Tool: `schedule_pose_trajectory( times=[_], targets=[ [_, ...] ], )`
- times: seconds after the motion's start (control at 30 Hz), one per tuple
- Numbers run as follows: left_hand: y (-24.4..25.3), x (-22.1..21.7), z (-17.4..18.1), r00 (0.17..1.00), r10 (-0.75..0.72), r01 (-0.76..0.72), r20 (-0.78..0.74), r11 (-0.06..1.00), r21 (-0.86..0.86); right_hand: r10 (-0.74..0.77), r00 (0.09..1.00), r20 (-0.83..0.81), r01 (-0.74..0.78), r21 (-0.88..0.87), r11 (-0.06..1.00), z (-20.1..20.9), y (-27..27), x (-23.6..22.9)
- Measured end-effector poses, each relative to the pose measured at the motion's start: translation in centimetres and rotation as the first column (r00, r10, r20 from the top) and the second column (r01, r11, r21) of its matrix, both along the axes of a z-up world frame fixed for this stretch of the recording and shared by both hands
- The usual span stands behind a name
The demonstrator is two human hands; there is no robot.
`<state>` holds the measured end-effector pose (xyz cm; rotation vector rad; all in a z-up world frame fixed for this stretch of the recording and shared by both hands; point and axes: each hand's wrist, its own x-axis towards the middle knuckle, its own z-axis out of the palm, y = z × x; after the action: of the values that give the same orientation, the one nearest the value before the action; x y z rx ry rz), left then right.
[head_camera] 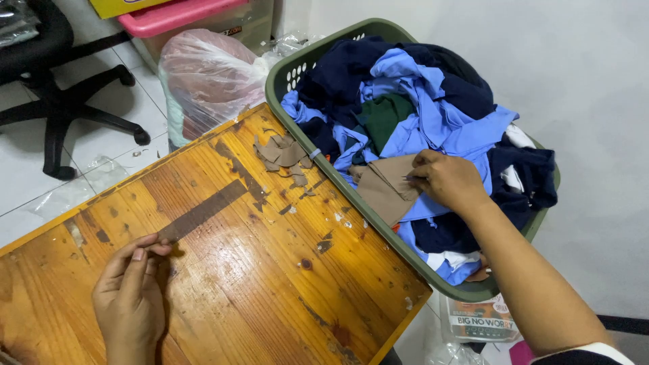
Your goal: Trimming excess threads and fabric from the edges of cloth pieces using hand snips.
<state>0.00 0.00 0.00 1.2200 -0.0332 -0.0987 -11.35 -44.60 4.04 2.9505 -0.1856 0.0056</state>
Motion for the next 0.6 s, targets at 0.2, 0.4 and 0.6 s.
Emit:
schedule_pose_trajectory(
  times=[0.2, 0.4, 0.6],
  targets=[
    [-0.1, -0.1, 0.6, 0.999, 0.007, -0.008, -0.050, 1.000, -0.014, 0.241, 0.966, -0.096, -0.246, -0.054, 0.968, 1.1, 0.3, -0.2],
    [-0.1, -0.2, 0.6, 0.999, 0.007, -0.007, -0.046, 1.000, 0.000, 0.290, 0.947, -0.139, -0.301, -0.065, 0.952, -0.2, 0.4, -0.6],
    [-0.1, -0.2, 0.4, 0.999, 0.004, -0.004, -0.048, 1.000, -0.004, 0.304, 0.951, -0.050, -0.307, -0.078, 0.948, -1.2, 0.7, -0.8]
  ],
)
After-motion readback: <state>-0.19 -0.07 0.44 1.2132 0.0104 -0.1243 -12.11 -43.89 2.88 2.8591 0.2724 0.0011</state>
